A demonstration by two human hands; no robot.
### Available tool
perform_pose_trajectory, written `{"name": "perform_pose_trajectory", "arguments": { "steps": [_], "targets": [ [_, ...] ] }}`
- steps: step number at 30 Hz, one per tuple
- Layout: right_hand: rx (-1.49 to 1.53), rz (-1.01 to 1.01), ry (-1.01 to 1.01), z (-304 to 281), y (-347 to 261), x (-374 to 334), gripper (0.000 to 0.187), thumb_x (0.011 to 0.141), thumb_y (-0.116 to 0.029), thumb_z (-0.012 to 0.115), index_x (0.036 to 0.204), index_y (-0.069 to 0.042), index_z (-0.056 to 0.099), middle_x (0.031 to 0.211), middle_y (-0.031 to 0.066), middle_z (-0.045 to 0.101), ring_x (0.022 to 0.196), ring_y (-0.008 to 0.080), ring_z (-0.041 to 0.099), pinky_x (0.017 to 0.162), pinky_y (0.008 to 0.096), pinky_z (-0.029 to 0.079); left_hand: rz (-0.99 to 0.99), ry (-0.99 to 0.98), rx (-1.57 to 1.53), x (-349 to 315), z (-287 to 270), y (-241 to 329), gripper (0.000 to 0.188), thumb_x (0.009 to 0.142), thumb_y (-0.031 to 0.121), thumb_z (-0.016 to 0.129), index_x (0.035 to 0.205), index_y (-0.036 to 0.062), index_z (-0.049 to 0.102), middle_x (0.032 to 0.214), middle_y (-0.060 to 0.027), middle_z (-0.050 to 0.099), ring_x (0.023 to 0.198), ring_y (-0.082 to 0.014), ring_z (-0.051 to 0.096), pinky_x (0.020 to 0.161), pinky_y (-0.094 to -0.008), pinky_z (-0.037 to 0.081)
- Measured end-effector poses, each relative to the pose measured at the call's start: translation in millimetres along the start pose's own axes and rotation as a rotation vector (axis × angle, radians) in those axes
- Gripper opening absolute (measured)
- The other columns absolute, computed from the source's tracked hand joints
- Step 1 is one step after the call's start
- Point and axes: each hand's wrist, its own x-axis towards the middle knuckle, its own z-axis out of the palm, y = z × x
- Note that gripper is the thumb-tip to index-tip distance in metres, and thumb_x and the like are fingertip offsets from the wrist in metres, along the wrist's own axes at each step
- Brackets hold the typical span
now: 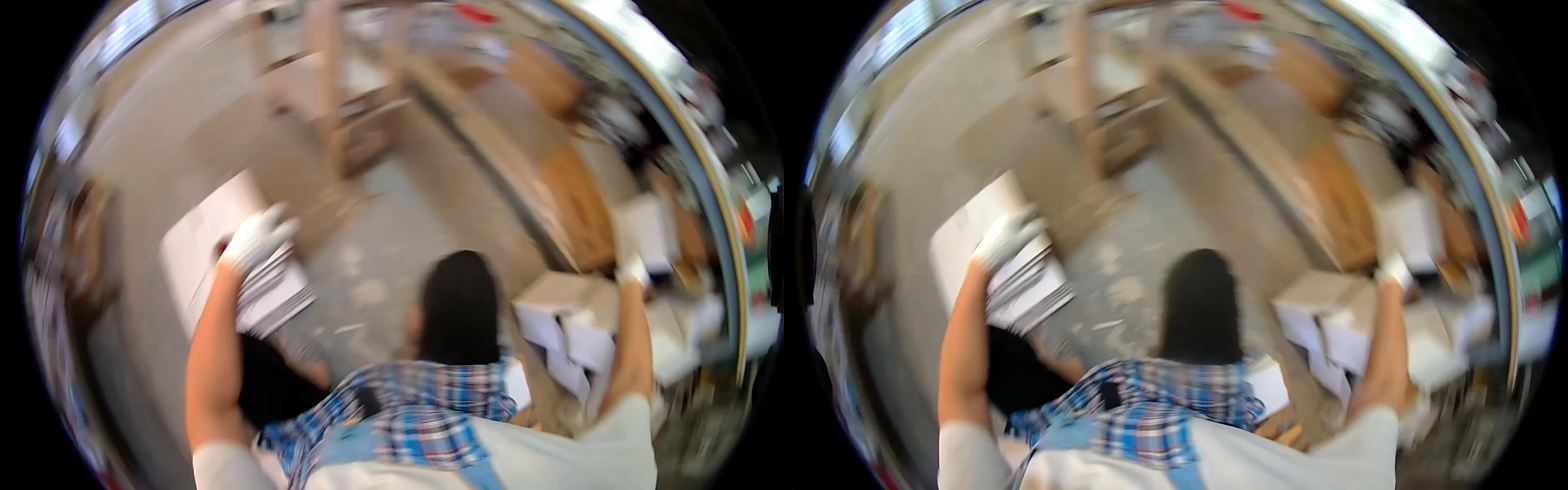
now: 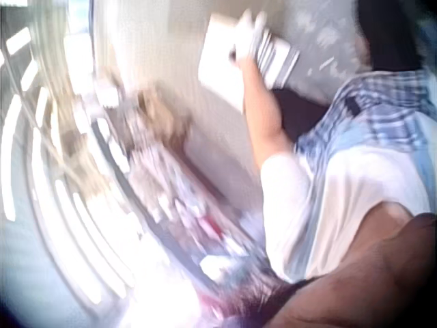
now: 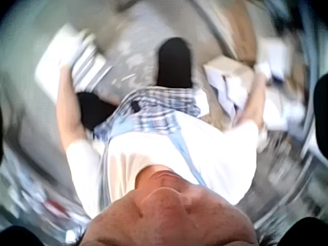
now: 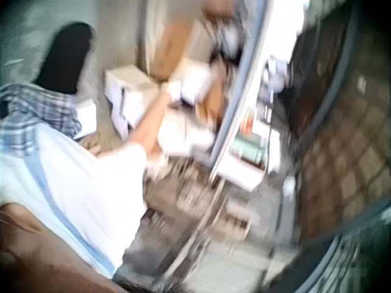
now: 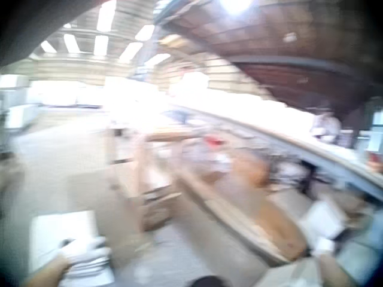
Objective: The person assembles flat cardboard boxes by folding the flaps and securing them with a handheld tape dispenser. The person repeatedly picks up flat sheets, folds them into box shapes, applies tape, and places the finished boxes aside.
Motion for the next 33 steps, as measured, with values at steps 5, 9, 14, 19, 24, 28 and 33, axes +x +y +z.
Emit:
{"name": "perform_pose_trajectory", "arguments": {
  "steps": [5, 9, 14, 19, 24, 28, 33],
  "targets": [
    [-0.013, 0.276, -0.136, 61.8, 80.6, -104.0, 0.046, 0.099, -0.038, 0.060, 0.135, -0.010, 0.055, 0.122, 0.0043, 0.063, 0.092, 0.0210, 0.061, 0.084, 0.0383, 0.049, -0.352, 0.171, -0.269, -33.2, -61.2, -24.7, 0.056, 0.097, 0.041, 0.058, 0.128, -0.0058, 0.062, 0.109, -0.0167, 0.071, 0.096, -0.0191, 0.065, 0.090, -0.0335, 0.051],
    [-0.153, 0.232, -0.728, 177.1, 59.8, -214.3, 0.038, 0.099, -0.028, 0.063, 0.129, -0.006, 0.057, 0.104, 0.0031, 0.063, 0.091, 0.0164, 0.061, 0.076, 0.0307, 0.051, -0.587, 0.382, -0.300, -83.0, -47.7, -138.8, 0.052, 0.096, 0.038, 0.059, 0.124, -0.0055, 0.066, 0.112, -0.0201, 0.071, 0.102, -0.0245, 0.067, 0.092, -0.0340, 0.050],
    [-0.364, 0.172, -1.240, 287.7, 39.0, -315.6, 0.034, 0.100, -0.024, 0.061, 0.129, -0.005, 0.057, 0.103, 0.0051, 0.063, 0.090, 0.0166, 0.063, 0.075, 0.0300, 0.053, -0.593, 0.412, -0.088, -115.8, 13.9, -187.3, 0.047, 0.089, 0.036, 0.062, 0.117, -0.0014, 0.069, 0.101, -0.0263, 0.071, 0.096, -0.0386, 0.070, 0.086, -0.0434, 0.053],
    [-0.976, -0.085, -1.584, 380.2, 85.0, -422.8, 0.041, 0.099, -0.026, 0.058, 0.131, 0.000, 0.059, 0.106, 0.0079, 0.068, 0.086, 0.0154, 0.064, 0.076, 0.0310, 0.054, -0.499, 0.393, 0.180, -124.6, 74.7, -203.3, 0.026, 0.080, 0.022, 0.067, 0.098, 0.0033, 0.065, 0.098, -0.0219, 0.067, 0.097, -0.0397, 0.065, 0.086, -0.0483, 0.052],
    [-1.247, -0.179, -1.781, 457.5, 190.1, -503.9, 0.051, 0.098, -0.030, 0.058, 0.140, 0.000, 0.052, 0.113, 0.0126, 0.068, 0.090, 0.0193, 0.066, 0.078, 0.0347, 0.056, -0.414, 0.460, 0.403, -102.1, 110.5, -225.6, 0.037, 0.077, 0.020, 0.068, 0.110, 0.0058, 0.060, 0.107, -0.0169, 0.065, 0.106, -0.0345, 0.058, 0.092, -0.0484, 0.046],
    [-1.194, -0.228, -1.705, 500.9, 298.0, -538.7, 0.063, 0.095, -0.034, 0.062, 0.146, 0.000, 0.046, 0.118, 0.0158, 0.066, 0.092, 0.0209, 0.065, 0.080, 0.0366, 0.055, -0.437, 0.396, 0.495, -89.8, 129.1, -251.5, 0.048, 0.076, 0.021, 0.069, 0.119, 0.0053, 0.055, 0.115, -0.0168, 0.061, 0.111, -0.0341, 0.053, 0.095, -0.0493, 0.040],
    [-1.125, -0.749, -1.447, 557.4, 429.8, -485.0, 0.083, 0.087, -0.039, 0.070, 0.152, 0.001, 0.037, 0.117, 0.0198, 0.064, 0.087, 0.0235, 0.062, 0.072, 0.0399, 0.053, -0.404, 0.501, 0.422, -52.0, 131.9, -253.2, 0.032, 0.082, 0.013, 0.059, 0.113, 0.0053, 0.058, 0.101, -0.0178, 0.065, 0.103, -0.0362, 0.056, 0.094, -0.0485, 0.039]
  ]
}}
